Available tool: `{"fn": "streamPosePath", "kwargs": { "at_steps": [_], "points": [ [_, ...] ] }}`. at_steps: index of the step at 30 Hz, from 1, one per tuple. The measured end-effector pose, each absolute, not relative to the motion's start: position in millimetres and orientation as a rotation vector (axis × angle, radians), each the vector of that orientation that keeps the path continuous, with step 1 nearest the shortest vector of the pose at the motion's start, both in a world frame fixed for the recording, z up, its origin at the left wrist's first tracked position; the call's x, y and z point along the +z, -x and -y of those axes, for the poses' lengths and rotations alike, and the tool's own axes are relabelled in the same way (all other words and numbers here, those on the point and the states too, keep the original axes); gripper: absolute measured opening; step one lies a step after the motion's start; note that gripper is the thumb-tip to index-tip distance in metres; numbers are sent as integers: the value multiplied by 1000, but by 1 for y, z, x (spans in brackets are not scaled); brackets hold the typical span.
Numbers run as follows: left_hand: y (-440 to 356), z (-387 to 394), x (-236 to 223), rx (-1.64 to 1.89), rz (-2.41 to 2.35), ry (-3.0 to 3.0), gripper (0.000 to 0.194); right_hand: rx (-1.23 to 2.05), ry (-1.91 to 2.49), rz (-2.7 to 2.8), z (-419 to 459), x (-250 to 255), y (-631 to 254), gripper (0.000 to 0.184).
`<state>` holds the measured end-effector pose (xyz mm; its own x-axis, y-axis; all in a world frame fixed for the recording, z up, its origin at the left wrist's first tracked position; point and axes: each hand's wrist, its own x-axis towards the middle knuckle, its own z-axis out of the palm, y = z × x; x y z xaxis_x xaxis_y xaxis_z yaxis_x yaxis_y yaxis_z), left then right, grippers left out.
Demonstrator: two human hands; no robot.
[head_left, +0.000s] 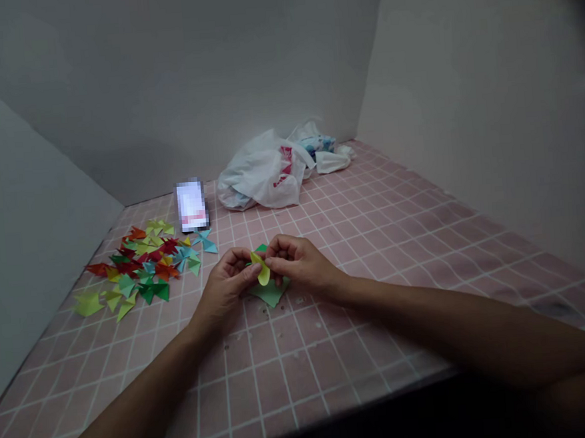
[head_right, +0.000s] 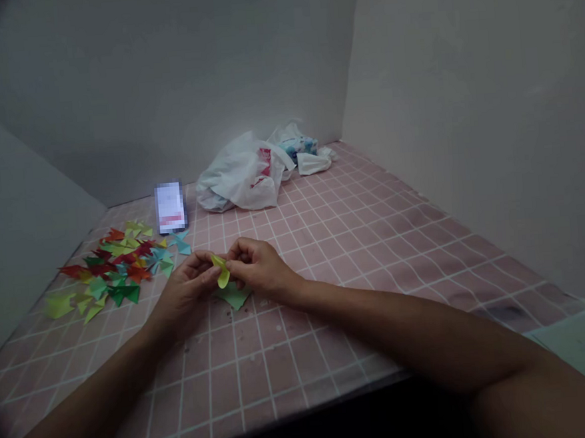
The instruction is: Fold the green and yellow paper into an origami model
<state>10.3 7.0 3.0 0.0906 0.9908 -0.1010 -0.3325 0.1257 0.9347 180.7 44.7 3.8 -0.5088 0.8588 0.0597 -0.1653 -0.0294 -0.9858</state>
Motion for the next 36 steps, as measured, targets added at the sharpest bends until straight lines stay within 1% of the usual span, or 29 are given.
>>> {"fn": "streamPosePath", "kwargs": {
  "at_steps": [5,13,20,25,29,33,36],
  "points": [
    [-11,-8,2,1230,-957,-868,28,1679,731,1455,-46,5,-182,17],
    [-14,-6,7,1258,-1003,-824,28,1742,771,1507,-48,0,-179,21],
    [-15,-2,6,1282,-1033,-782,29,1767,763,1533,-50,-1,-180,20],
    [-16,-2,9,1238,-1037,-753,32,1624,701,1596,-49,3,-182,26],
    [-16,0,10,1205,-1037,-804,29,1641,724,1570,-50,3,-184,20],
    [-17,1,9,1188,-1012,-858,24,1694,726,1529,-52,-1,-183,18],
    [-18,1,11,1184,-1009,-850,25,1727,702,1530,-53,-5,-181,18]
  ]
}}
